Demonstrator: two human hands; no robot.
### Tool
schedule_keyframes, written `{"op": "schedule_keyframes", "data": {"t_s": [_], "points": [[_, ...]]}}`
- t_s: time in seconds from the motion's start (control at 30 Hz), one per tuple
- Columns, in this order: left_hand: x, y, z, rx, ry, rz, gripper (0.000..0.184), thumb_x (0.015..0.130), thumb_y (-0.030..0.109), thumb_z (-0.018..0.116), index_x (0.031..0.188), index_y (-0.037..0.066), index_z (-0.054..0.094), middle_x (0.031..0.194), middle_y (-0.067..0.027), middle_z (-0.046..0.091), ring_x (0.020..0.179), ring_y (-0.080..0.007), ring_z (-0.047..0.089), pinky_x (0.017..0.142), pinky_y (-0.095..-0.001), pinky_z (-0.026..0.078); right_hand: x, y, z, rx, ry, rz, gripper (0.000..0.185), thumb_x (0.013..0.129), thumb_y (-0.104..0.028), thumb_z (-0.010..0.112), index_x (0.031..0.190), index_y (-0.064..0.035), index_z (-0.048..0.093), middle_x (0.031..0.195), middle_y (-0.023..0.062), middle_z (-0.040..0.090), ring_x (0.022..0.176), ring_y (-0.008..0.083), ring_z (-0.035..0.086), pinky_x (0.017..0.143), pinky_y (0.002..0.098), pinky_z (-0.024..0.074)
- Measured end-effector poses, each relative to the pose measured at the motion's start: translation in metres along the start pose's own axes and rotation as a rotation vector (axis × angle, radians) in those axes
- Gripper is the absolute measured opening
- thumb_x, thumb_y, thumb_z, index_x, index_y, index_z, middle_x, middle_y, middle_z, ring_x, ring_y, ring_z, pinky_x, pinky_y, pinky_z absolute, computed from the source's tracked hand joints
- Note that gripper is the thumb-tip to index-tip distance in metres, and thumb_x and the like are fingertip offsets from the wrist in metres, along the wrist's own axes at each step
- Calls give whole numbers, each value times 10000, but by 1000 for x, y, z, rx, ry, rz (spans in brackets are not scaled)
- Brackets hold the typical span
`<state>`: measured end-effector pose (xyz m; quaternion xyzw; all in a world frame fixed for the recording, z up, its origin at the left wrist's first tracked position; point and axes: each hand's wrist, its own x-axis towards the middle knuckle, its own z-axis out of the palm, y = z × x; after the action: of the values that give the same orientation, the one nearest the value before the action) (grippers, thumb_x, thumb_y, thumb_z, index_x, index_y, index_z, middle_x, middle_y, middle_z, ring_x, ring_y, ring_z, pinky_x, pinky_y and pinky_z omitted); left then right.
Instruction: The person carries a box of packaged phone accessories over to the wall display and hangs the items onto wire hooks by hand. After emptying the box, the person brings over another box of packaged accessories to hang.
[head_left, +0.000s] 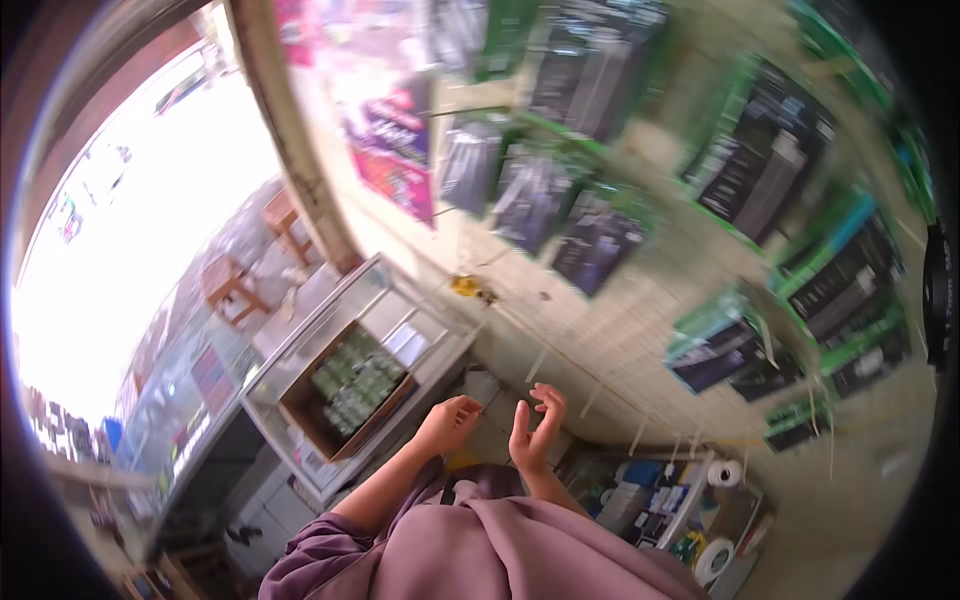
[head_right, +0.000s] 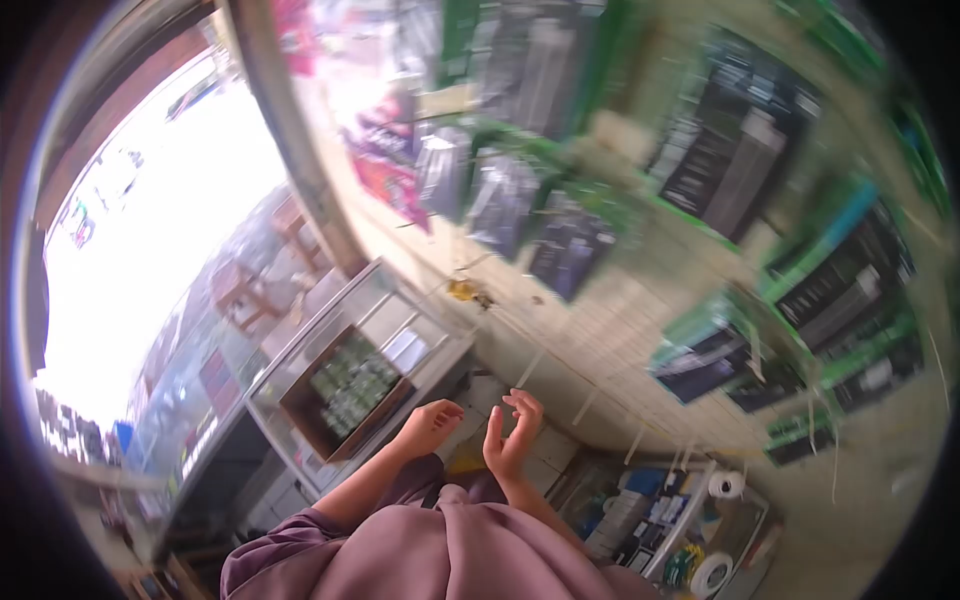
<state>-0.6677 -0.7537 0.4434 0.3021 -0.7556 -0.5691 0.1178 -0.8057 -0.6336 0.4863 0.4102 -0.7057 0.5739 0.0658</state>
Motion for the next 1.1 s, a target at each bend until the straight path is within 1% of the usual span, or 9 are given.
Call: {"op": "schedule_keyframes", "data": {"t_s": [0.17, 0.27, 0.43, 0.63, 0.7, 0.8, 0.97, 1.07, 1.1], "points": [[-57, -76, -66, 34, 331, -104, 203, 904, 121, 636, 1081, 28, 668, 1020, -123, 677, 868, -219, 686, 769, -337, 552, -15, -14, 112, 103, -405, -143, 209, 892, -63, 609, 1100, -59, 594, 1134, 141, 585, 1105, 315, 555, 862, 412, 433], [-85, -124, -96, 72, 575, -251, 200, 852, 100, 658, 1041, 33, 655, 1018, -163, 637, 987, -322, 640, 870, -411, 504, -43, -20, 179, 137, -649, -128, 208, 870, -85, 616, 1075, -118, 631, 1102, 87, 597, 1089, 273, 572, 856, 416, 418], [-103, -220, -152, 141, 894, -373, 247, 840, 29, 620, 1086, 35, 629, 1037, -176, 610, 1010, -359, 595, 897, -434, 478, -102, 6, 296, 22, -1060, -248, 226, 855, -145, 639, 1081, -161, 655, 1044, 25, 601, 1021, 230, 577, 854, 405, 400], [-85, -320, -208, 125, 1012, -431, 360, 825, -40, 576, 1181, 16, 578, 1158, -202, 586, 1123, -406, 560, 981, -435, 456, -171, 30, 420, -163, -1151, -299, 254, 872, -310, 661, 1064, -144, 670, 1019, 47, 626, 1018, 242, 575, 883, 441, 381], [-77, -345, -218, 169, 968, -458, 466, 809, -48, 579, 1265, 39, 543, 1208, -208, 580, 1142, -381, 572, 992, -413, 463, -185, 30, 448, -221, -1131, -293, 296, 865, -352, 675, 1055, -125, 667, 1032, 57, 626, 1021, 253, 572, 884, 451, 380], [-62, -368, -226, 195, 882, -492, 607, 758, -87, 534, 1351, 30, 481, 1264, -240, 546, 1192, -436, 517, 1020, -467, 436, -194, 23, 469, -491, -1204, -213, 417, 829, -464, 715, 1005, -89, 663, 1045, 83, 635, 1045, 264, 561, 911, 472, 366], [-53, -378, -227, 139, 889, -521, 636, 748, -102, 508, 1365, 50, 500, 1277, -248, 539, 1214, -440, 504, 1048, -450, 426, -222, 21, 491, -590, -1167, -183, 326, 831, -385, 704, 989, -110, 628, 1040, 77, 642, 1042, 262, 571, 899, 464, 373], [-56, -386, -225, 117, 876, -528, 630, 747, -105, 498, 1353, 62, 535, 1282, -248, 538, 1219, -436, 506, 1057, -438, 423, -233, 17, 501, -571, -1140, -109, 127, 924, -180, 519, 1029, -127, 567, 1012, 50, 657, 982, 234, 615, 884, 465, 390], [-58, -387, -225, 111, 870, -521, 621, 748, -103, 498, 1344, 67, 554, 1285, -246, 539, 1219, -433, 509, 1059, -434, 423, -233, 16, 501, -569, -1137, -108, 127, 924, -180, 519, 1029, -127, 567, 1012, 50, 657, 982, 234, 615, 884, 465, 390]]}}
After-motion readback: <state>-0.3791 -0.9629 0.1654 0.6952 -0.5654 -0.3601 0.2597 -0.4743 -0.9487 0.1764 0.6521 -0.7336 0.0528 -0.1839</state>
